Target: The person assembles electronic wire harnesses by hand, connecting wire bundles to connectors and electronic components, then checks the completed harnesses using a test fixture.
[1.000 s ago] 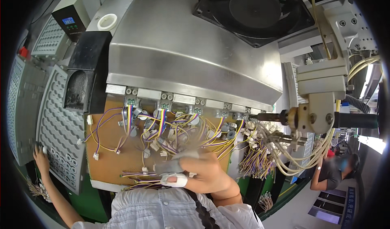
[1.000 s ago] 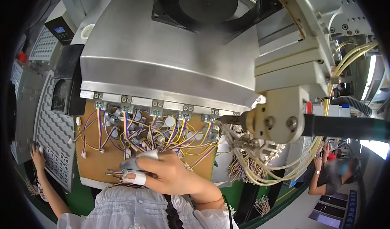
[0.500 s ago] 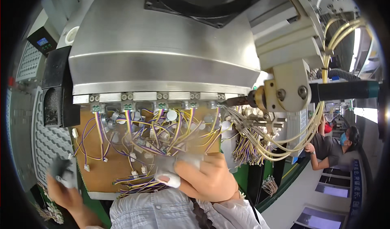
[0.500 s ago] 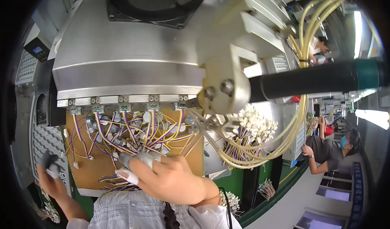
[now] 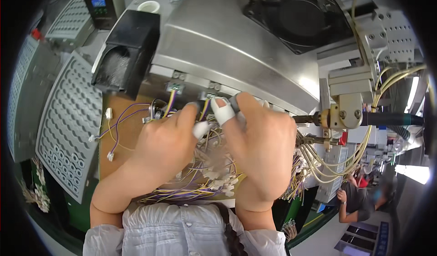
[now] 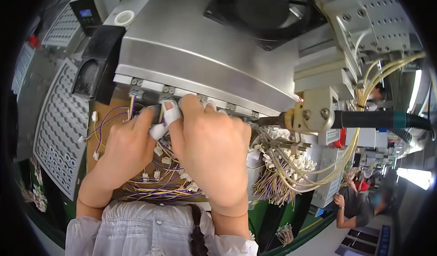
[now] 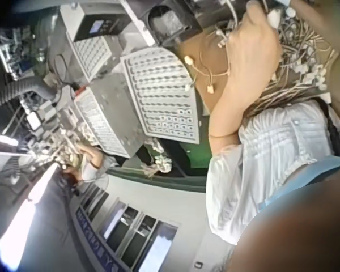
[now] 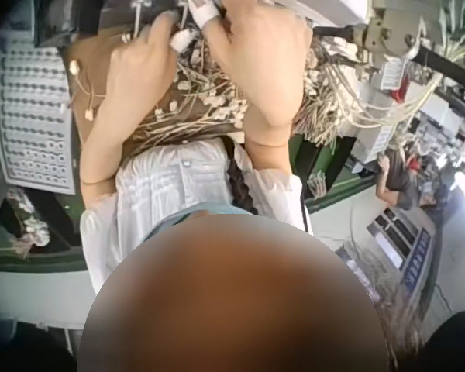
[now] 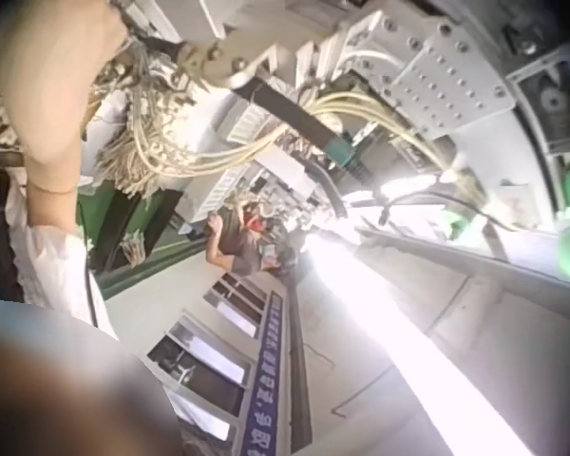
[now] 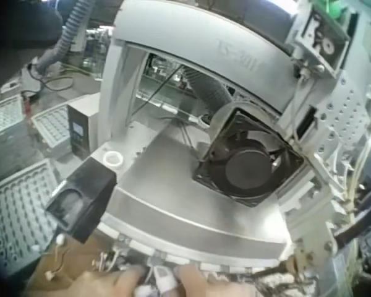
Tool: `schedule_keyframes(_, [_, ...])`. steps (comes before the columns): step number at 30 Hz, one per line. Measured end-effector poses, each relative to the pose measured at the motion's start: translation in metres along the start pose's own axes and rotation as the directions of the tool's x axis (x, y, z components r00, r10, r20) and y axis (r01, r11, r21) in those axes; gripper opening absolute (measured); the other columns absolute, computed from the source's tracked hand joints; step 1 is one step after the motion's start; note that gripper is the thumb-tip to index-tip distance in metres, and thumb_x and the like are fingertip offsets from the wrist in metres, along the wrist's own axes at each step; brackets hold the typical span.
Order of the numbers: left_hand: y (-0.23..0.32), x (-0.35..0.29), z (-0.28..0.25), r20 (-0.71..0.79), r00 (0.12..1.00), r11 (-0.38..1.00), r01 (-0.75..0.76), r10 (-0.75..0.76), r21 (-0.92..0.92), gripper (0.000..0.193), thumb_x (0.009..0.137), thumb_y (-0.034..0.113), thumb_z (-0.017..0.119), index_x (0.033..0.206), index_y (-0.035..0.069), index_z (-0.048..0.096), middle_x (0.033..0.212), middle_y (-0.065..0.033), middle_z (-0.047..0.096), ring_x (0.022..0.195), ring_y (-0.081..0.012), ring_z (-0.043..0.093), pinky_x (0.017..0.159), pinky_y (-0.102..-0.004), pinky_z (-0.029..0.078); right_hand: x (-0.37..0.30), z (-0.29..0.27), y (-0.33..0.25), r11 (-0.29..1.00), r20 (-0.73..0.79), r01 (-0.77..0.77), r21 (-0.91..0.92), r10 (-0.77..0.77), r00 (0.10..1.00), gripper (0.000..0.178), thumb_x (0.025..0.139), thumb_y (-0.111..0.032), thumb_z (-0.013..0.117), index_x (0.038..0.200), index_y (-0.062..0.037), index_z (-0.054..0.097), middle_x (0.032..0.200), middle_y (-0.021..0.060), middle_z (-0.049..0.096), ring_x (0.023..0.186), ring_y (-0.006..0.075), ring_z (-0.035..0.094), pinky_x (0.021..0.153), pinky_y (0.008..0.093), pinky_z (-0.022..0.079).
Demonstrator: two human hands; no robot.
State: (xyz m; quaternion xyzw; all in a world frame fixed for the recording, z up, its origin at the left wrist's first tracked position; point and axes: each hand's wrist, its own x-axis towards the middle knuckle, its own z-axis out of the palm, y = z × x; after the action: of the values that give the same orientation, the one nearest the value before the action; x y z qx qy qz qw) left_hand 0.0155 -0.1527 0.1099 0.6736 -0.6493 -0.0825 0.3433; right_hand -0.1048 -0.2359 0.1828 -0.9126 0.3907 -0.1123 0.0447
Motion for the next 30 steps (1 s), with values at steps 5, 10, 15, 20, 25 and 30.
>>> schedule_keyframes(5, [-0.006, 0.006, 0.013, -0.072, 0.996, 0.989, -0.053, 0.043, -0.138, 0.018, 0.069, 0.000, 0.058, 0.085, -0.001, 0.049, 0.060, -0.0135, 0.057, 0.053, -0.0298, 0.060, 0.048, -0.0380, 0.048, 0.012, 0.001, -0.002, 1.000, 0.068, -0.020, -0.004, 0.020, 0.997, 0.024, 0.081, -0.021, 0.059, 0.064, -0.0050, 0.054, 0.055, 0.0140, 0.057, 0.048, 0.0323, 0.057, 0.047, 0.0403, 0.044])
schedule_keyframes(10, [-0.007, 0.014, 0.021, -0.107, 0.993, 0.977, -0.067, 0.046, -0.203, 0.022, 0.065, 0.001, 0.059, 0.085, -0.001, 0.051, 0.059, -0.0137, 0.058, 0.054, -0.0297, 0.060, 0.050, -0.0386, 0.049, 0.024, -0.005, -0.003, 1.000, 0.128, 0.013, -0.018, -0.010, 0.992, 0.023, 0.077, -0.020, 0.061, 0.063, -0.0021, 0.058, 0.054, 0.0179, 0.056, 0.053, 0.0368, 0.057, 0.053, 0.0440, 0.046])
schedule_keyframes(15, [-0.005, 0.004, 0.002, 0.043, 0.993, 0.994, -0.111, 0.112, -0.016, 0.019, 0.068, 0.003, 0.060, 0.084, 0.002, 0.051, 0.063, -0.0142, 0.059, 0.057, -0.0279, 0.062, 0.050, -0.0359, 0.049, 0.027, -0.004, -0.009, 0.993, 0.100, 0.084, -0.080, -0.076, 0.992, 0.021, 0.074, -0.018, 0.061, 0.062, -0.0005, 0.060, 0.057, 0.0203, 0.056, 0.056, 0.0392, 0.057, 0.054, 0.0455, 0.047])
schedule_keyframes(20, [-0.015, -0.061, -0.060, -0.182, 0.970, 0.986, 0.164, -0.162, -0.003, 0.031, 0.074, 0.000, 0.060, 0.106, 0.002, 0.060, 0.084, -0.0110, 0.066, 0.072, -0.0172, 0.064, 0.062, -0.0263, 0.048, -0.005, 0.007, -0.003, 0.995, -0.121, 0.096, 0.014, -0.094, 0.988, 0.019, 0.077, -0.017, 0.062, 0.068, -0.0020, 0.057, 0.057, 0.0167, 0.055, 0.053, 0.0353, 0.055, 0.049, 0.0407, 0.043])
schedule_keyframes(25, [-0.063, -0.142, -0.114, -0.412, 0.756, 0.802, 0.590, -0.508, 0.093, 0.022, 0.085, 0.004, 0.059, 0.105, -0.003, 0.057, 0.080, -0.0082, 0.064, 0.067, -0.0085, 0.057, 0.059, -0.0215, 0.044, -0.069, 0.029, -0.008, 0.946, 0.144, 0.148, 0.287, -0.195, 0.970, 0.015, 0.076, -0.012, 0.068, 0.087, -0.0023, 0.065, 0.068, 0.0096, 0.060, 0.059, 0.0151, 0.058, 0.052, 0.0254, 0.043])
schedule_keyframes(30, [-0.060, -0.185, -0.084, -0.216, 0.769, 0.783, 0.621, -0.601, 0.031, 0.020, 0.077, 0.002, 0.060, 0.097, 0.001, 0.059, 0.077, -0.0114, 0.063, 0.065, -0.0219, 0.061, 0.059, -0.0293, 0.046, -0.089, 0.089, -0.046, 0.885, 0.317, 0.420, -0.202, -0.347, 0.883, 0.014, 0.076, -0.017, 0.062, 0.087, -0.0108, 0.056, 0.066, 0.0030, 0.054, 0.056, 0.0203, 0.057, 0.047, 0.0297, 0.047])
